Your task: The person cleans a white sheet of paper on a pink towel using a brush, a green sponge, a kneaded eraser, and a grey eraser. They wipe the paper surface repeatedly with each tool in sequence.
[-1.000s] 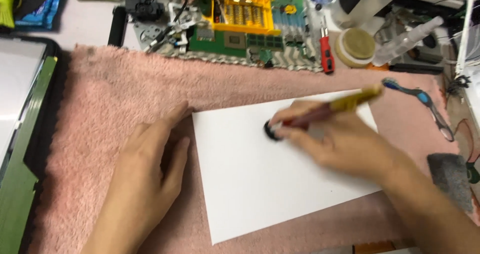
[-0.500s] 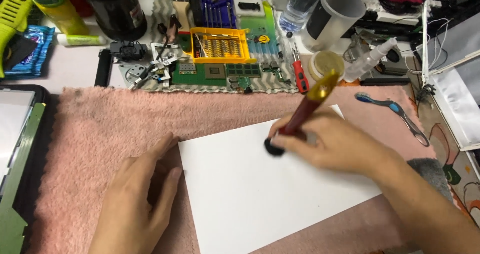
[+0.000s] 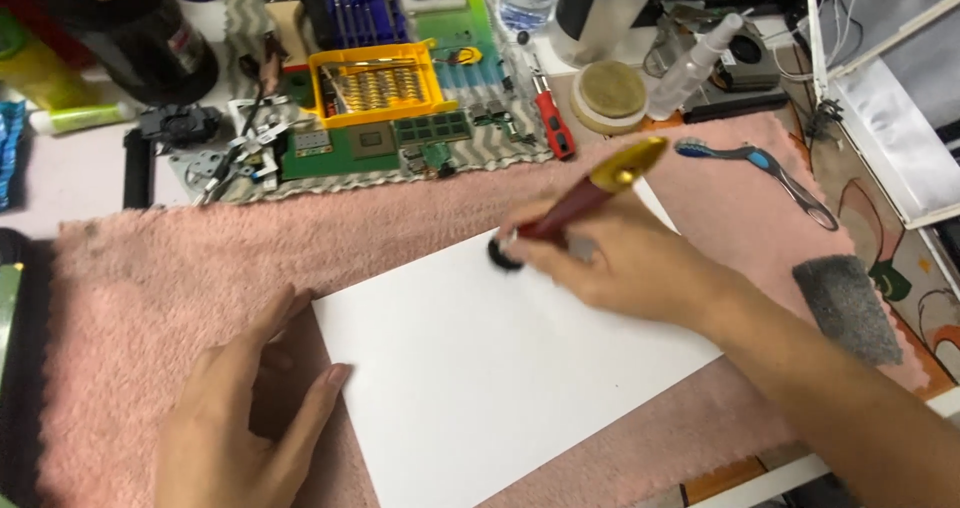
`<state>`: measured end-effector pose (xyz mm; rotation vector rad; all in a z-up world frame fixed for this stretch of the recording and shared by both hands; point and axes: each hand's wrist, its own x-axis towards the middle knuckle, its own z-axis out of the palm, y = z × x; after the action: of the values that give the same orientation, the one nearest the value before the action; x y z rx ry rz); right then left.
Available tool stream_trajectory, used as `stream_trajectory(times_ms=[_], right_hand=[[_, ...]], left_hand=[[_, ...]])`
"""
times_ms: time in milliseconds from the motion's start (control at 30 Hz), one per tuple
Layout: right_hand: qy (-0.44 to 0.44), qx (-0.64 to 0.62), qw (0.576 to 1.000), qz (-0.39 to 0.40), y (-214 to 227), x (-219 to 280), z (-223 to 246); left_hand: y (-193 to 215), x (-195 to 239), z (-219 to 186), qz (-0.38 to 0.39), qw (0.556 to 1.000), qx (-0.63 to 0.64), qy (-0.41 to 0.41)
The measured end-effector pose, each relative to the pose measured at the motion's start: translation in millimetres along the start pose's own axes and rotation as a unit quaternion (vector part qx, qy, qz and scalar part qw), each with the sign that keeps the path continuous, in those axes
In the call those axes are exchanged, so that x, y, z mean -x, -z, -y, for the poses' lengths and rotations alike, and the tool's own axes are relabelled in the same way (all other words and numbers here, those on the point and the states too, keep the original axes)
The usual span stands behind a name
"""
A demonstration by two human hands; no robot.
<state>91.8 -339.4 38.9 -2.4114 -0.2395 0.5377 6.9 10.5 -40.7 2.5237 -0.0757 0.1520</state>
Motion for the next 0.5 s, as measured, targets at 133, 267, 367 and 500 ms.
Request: stream_trajectory(times_ms=[133,267,367,500], right_hand=[[-0.097,0.064,0.990,0.083,18,13,-11],[0.053,0.053,0.997,-0.017,9,14,-22],[0.032,0.058,0.995,0.071,19,27,-23],[0.140,0.129,0.981,0.029,23,27,-46]], left_hand=[[4,2,-10,-0.010,1.000,0.012,0.018],[2,6,-15,-0.034,0.999,0.011,0.020],[6,6,-18,-0.028,0.999,0.002,0.042],[19,-4,-33,-0.026,0.995,-0.050,-0.080]])
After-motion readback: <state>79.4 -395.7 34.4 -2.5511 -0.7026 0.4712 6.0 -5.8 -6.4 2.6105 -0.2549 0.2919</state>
